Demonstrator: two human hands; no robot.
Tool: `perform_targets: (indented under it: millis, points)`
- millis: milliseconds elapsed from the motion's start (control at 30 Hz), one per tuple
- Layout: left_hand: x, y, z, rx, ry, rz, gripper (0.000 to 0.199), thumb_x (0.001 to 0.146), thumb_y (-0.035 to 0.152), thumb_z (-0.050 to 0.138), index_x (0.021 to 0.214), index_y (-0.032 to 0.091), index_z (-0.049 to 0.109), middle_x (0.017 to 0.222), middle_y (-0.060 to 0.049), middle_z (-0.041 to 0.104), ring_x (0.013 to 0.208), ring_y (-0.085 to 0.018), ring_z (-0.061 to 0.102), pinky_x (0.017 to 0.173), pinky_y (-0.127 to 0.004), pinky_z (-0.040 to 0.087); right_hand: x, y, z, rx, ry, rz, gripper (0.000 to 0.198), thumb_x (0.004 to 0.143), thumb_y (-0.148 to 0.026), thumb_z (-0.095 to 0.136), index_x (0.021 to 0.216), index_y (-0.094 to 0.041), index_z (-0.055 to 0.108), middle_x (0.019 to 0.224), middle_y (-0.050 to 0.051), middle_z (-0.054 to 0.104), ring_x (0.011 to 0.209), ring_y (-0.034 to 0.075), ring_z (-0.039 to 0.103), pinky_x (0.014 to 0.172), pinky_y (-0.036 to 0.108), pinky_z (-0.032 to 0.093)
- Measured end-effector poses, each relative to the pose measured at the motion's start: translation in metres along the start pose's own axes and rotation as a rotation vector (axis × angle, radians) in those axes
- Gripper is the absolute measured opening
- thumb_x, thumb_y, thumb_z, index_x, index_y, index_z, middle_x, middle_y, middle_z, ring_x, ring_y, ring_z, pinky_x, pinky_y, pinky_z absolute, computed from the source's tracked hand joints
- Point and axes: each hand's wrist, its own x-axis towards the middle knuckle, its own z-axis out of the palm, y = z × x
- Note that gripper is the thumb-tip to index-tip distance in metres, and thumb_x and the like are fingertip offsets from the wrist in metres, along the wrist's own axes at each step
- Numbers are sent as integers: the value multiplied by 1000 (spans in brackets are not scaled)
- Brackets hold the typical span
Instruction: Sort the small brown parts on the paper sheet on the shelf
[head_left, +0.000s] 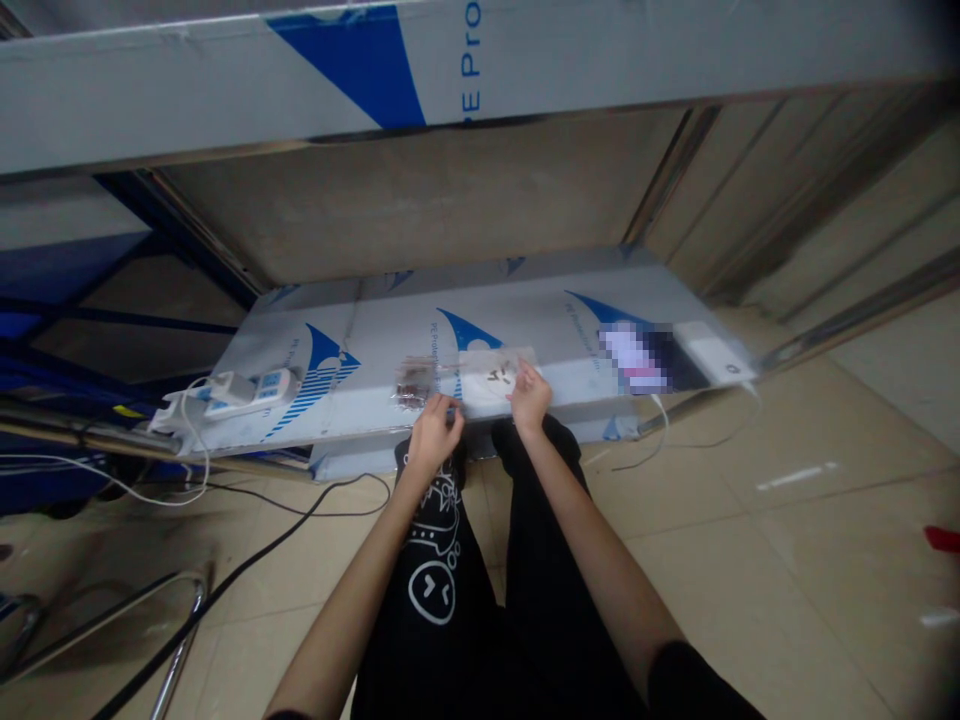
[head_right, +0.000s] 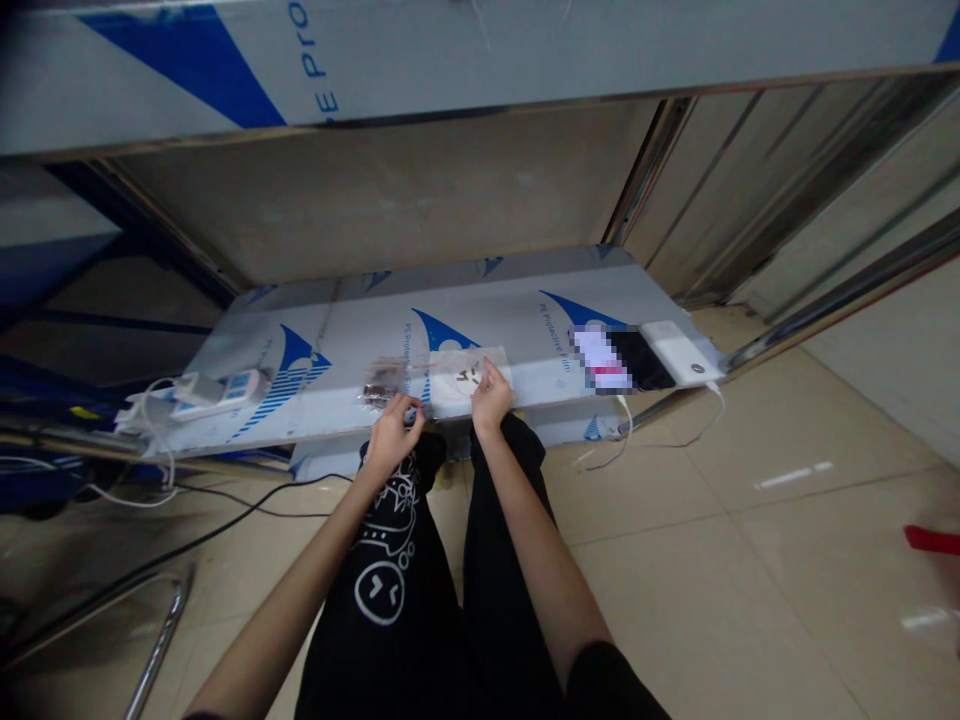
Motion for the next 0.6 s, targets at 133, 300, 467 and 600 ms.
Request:
perform_targets:
  millis: [133,300,467,600]
  points:
    - [1,-2,-1,20,-9,-4,11,80,19,43,86,20,52,85,-4,55,87,-18,54,78,-31,44,-4,-12,1,112,151,67,45,77,-27,42,118,-13,53,115,12,58,88,23,63,52,26,56]
    - [0,0,-1,20,-17,18,15,82,25,42,86,20,56,85,-4,56,86,-18,55,77,-30,45,-3,-27,-7,365,81,201,47,75,-33,48,119,-16,49,114,13,56,81,21,65,45,22,53]
    - [-1,3,0,-39,-37,35,25,86,33,39,98,22,58,89,-5,58,89,-18,56,80,-30,44,-5,-34,-17,548,-232,421,54,72,-28,57,124,-22,41,93,6,63,60,11,63,40,15,46]
    - [-1,5,3,-112,-2,-35,46,84,38,41,127,22,36,100,-7,58,86,-17,57,75,-30,46,-9,-36,-24,590,-414,522,44,75,-24,54,118,-24,49,77,0,62,50,6,55,38,13,40]
